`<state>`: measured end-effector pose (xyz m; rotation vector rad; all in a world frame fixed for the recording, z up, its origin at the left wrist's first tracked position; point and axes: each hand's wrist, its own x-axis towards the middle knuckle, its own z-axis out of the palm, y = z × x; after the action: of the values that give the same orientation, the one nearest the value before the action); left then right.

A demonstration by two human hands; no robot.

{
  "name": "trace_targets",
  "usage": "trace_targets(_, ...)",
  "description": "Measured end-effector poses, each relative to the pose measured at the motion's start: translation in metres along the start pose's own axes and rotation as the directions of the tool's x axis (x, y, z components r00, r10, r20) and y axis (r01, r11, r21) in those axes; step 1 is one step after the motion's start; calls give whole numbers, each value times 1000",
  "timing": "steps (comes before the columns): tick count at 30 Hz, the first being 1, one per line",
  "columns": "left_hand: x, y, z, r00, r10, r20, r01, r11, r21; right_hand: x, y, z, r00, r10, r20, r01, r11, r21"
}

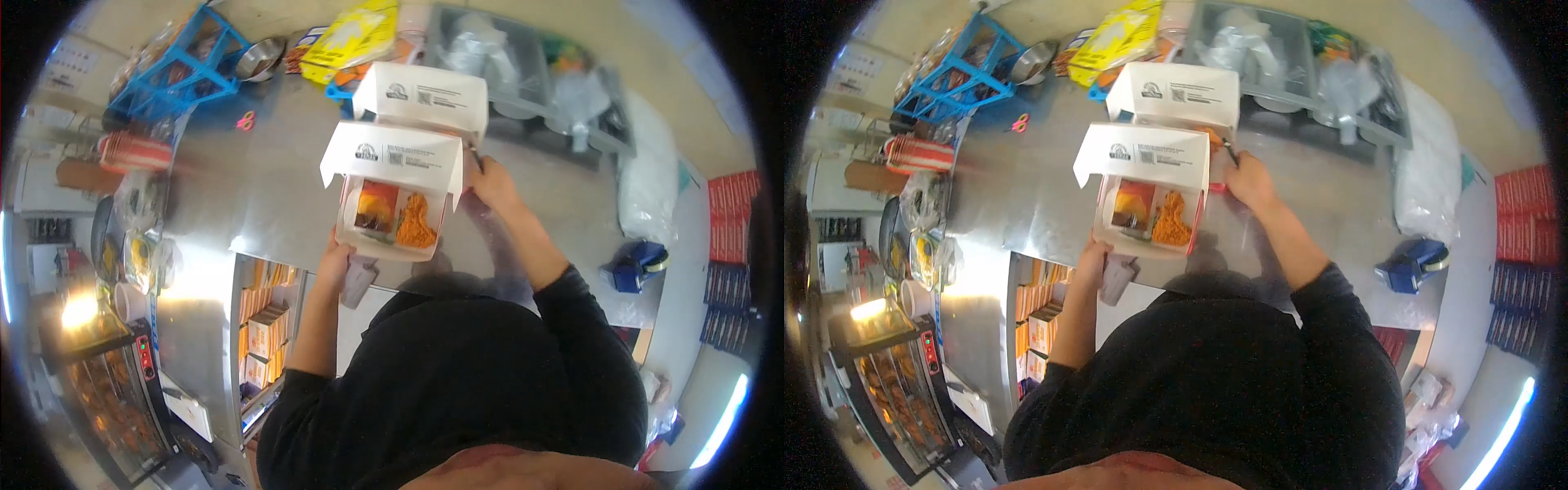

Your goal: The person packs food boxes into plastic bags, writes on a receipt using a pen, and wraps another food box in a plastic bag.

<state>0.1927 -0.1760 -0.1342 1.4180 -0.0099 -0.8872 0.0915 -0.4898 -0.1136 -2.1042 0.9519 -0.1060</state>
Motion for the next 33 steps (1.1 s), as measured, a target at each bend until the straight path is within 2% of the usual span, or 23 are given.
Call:
trace_targets(2, -2, -3, 1, 999, -35, -18, 32, 988, -154, -10, 21, -31, 996, 91, 20, -92, 995, 46)
trace_targets(5, -7, -9, 8, 998, -11, -64, 7, 998, -61, -46, 63, -86, 977, 186, -106, -188, 982, -8)
trace_targets(8, 11, -8, 14, 985, -170, 25, 170, 985, 3, -74, 92, -127, 938, 271, -218, -291, 954, -67)
trace_targets(10, 46, -30, 43, 966, -77, 247, 49, 992, 117, -90, 116, -161, 907, 318, -276, -340, 940, -34)
trace_targets(11, 54, -28, 71, 960, -91, 265, 57, 990, 132, -99, 117, -179, 880, 374, -292, -377, 925, 49)
trace_targets(12, 57, -23, 106, 962, -80, 259, 73, 997, 38, -106, 123, -191, 853, 425, -302, -405, 905, 129)
trace_targets(13, 52, -22, 126, 964, -77, 253, 80, 997, -4, -109, 163, -181, 800, 202, -565, -233, 972, 18)
trace_targets(14, 47, -20, 145, 966, -74, 247, 88, 995, -45, -119, 153, -183, 798, 213, -564, -242, 970, 24)
trace_targets(16, 23, -1, 167, 962, -25, 270, -13, 990, 140, -145, 113, -188, 718, 228, -658, -132, 972, 193)
trace_targets(17, 9, 10, 167, 933, -85, 351, 25, 985, 172, -148, 131, -177, 755, 190, -627, 17, 951, 309)
trace_targets(18, 4, 8, 158, 932, -92, 351, 29, 983, 180, -152, 131, -163, 814, 234, -531, -10, 921, 391)
trace_targets(20, 1, 3, 140, 806, -346, 481, 199, 922, 332, -160, 111, -130, 926, 242, -290, -61, 855, 515)
trace_targets(21, -8, 13, 145, 794, -304, 526, 123, 928, 352, -162, 94, -113, 969, 202, -145, -88, 826, 557)
trace_targets(22, -9, 7, 142, 792, -313, 524, 130, 925, 356, -160, 76, -99, 986, 126, -111, -66, 898, 434)
trace_targets(23, -11, -2, 140, 728, -408, 551, 258, 908, 331, -160, 62, -88, 997, 51, -64, -30, 953, 302)
trace_targets(24, -12, -8, 139, 652, -489, 580, 381, 872, 307, -156, 51, -74, 997, -77, -32, 83, 958, 275)
trace_targets(25, -26, 4, 151, 627, -532, 569, 411, 846, 340, -151, 42, -61, 979, -205, 4, 197, 948, 251)
trace_targets(26, -21, -17, 144, 550, -557, 622, 385, 830, 403, -144, 31, -49, 979, -203, 7, 194, 948, 252)
trace_targets(28, -38, -28, 154, 623, -417, 662, 103, 883, 459, -134, 17, -28, 942, -317, 111, 325, 944, -57)
trace_targets(29, -39, -22, 151, 622, -419, 662, 107, 883, 458, -131, 19, -19, 942, -314, 115, 322, 945, -57)
trace_targets(31, -41, 8, 152, 450, -538, 713, -404, 589, 700, -128, 23, 0, 959, -221, 178, 261, 934, -245)
trace_targets(32, -39, 21, 148, 448, -536, 715, -403, 593, 697, -129, 23, 1, 959, -219, 181, 260, 933, -249)
trace_targets(33, -36, 35, 143, 609, -398, 686, -398, 594, 699, -131, 23, -2, 954, -225, 196, 270, 932, -241)
